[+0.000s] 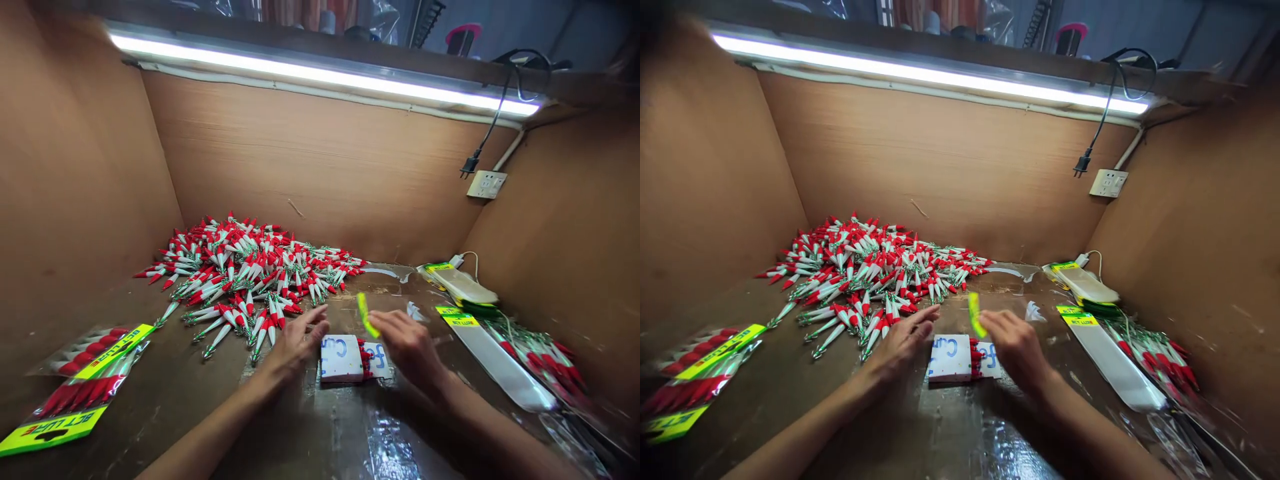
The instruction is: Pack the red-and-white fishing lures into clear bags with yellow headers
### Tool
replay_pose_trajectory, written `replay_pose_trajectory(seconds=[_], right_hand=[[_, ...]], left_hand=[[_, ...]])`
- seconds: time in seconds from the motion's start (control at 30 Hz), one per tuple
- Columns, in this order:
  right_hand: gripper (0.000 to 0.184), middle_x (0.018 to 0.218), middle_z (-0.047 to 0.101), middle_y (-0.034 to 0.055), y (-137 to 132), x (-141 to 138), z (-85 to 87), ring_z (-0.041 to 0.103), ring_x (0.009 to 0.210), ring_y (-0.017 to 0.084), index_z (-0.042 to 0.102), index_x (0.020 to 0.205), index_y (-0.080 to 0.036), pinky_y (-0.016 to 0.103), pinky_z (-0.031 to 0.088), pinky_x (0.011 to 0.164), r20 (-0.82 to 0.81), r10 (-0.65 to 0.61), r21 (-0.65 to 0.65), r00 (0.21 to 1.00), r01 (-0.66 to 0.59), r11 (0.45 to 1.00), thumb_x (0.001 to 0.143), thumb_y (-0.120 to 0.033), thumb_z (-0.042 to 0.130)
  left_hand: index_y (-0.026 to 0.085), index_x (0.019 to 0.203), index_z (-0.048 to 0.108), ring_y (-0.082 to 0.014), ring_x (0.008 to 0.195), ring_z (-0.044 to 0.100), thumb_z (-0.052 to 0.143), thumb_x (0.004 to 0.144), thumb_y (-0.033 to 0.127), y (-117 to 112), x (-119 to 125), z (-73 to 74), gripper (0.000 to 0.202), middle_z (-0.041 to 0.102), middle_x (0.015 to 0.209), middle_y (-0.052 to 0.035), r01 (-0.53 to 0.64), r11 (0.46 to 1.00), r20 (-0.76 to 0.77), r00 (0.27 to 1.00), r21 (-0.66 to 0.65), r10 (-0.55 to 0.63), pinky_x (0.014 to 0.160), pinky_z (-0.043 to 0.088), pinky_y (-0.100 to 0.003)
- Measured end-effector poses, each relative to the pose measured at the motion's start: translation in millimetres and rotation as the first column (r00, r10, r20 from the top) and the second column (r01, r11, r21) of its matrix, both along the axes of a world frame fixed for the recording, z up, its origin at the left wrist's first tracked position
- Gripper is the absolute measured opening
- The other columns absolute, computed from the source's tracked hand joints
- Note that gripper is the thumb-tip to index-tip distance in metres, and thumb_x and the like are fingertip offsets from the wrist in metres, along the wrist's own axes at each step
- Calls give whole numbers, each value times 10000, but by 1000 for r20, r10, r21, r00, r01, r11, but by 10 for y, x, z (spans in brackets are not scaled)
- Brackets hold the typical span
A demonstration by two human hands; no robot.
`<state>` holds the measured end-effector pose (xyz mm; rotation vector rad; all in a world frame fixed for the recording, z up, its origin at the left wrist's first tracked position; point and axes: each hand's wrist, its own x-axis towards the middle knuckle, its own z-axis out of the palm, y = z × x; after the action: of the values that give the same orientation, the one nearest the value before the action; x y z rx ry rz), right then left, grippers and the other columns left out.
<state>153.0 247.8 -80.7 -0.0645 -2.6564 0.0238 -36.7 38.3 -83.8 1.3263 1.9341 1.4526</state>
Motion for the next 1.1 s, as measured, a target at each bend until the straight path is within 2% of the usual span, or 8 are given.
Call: replay_pose_trajectory(seconds=[0.13,0.23,0.33,0.43,0.67,0.93,1.03,1.1], right_hand=[[419,1281,684,99,-588,-3,130,647,1085,252,528,1397,-205,406,550,887,-40,559,78,828,-555,828,985,-138,490],[417,1247,702,94,-786,-41,121,655,1089,239,524,1398,-205,389,565,877,-36,651,30,758,-651,759,988,-140,488],[456,1323,655,81,-679,-41,101,610,1182,246,522,1402,-263,438,530,964,-210,548,-78,810,-572,816,977,-116,445],[392,1305,646,92,-456,-6,123,605,1177,261,579,1329,-281,450,509,978,-403,143,-337,904,-292,895,981,-160,446],[517,1323,609,107,-277,-71,67,577,1178,277,534,1383,-243,413,492,958,-251,-6,-639,968,-161,752,905,-415,633],[351,702,664,5,-206,-73,81,561,526,118,719,938,-168,249,482,521,-68,210,-980,975,-105,171,825,-499,691],[416,733,674,9,-70,-38,131,478,426,81,701,1061,-176,216,406,411,-45,179,-977,983,-80,196,874,-539,620],[450,814,715,48,172,-26,161,565,497,112,691,1129,-173,238,466,468,-11,114,-931,993,-52,361,917,-545,552]], left_hand=[[179,1414,486,-277,1093,670,530,879,703,-32,-50,66,750,681,1207,-160,143,987,626,765,68,-154,930,525,-413],[153,1186,625,-215,838,716,842,692,517,-23,-3,6,652,729,961,-101,125,992,655,749,8,-100,747,550,-306],[109,847,669,-152,605,643,838,658,560,8,40,-67,517,684,713,-51,32,999,516,857,-34,-9,590,493,-242],[118,759,679,-136,565,593,695,778,625,3,38,-55,507,666,662,-36,75,996,333,941,-55,-52,555,454,-227],[144,787,742,-106,506,496,554,922,486,-85,59,39,412,635,623,-10,199,969,-59,976,-144,-210,492,325,-199],[158,866,759,-165,713,615,603,896,445,-72,-44,73,329,730,780,-47,159,981,-182,967,-115,-178,674,424,-231],[165,843,746,-166,674,607,559,921,495,-73,-145,120,387,725,754,-46,22,998,-179,983,-56,-31,664,428,-240],[165,864,737,-175,688,617,543,927,517,-74,-206,133,406,722,749,-44,-45,999,-167,985,-28,40,675,435,-245]])
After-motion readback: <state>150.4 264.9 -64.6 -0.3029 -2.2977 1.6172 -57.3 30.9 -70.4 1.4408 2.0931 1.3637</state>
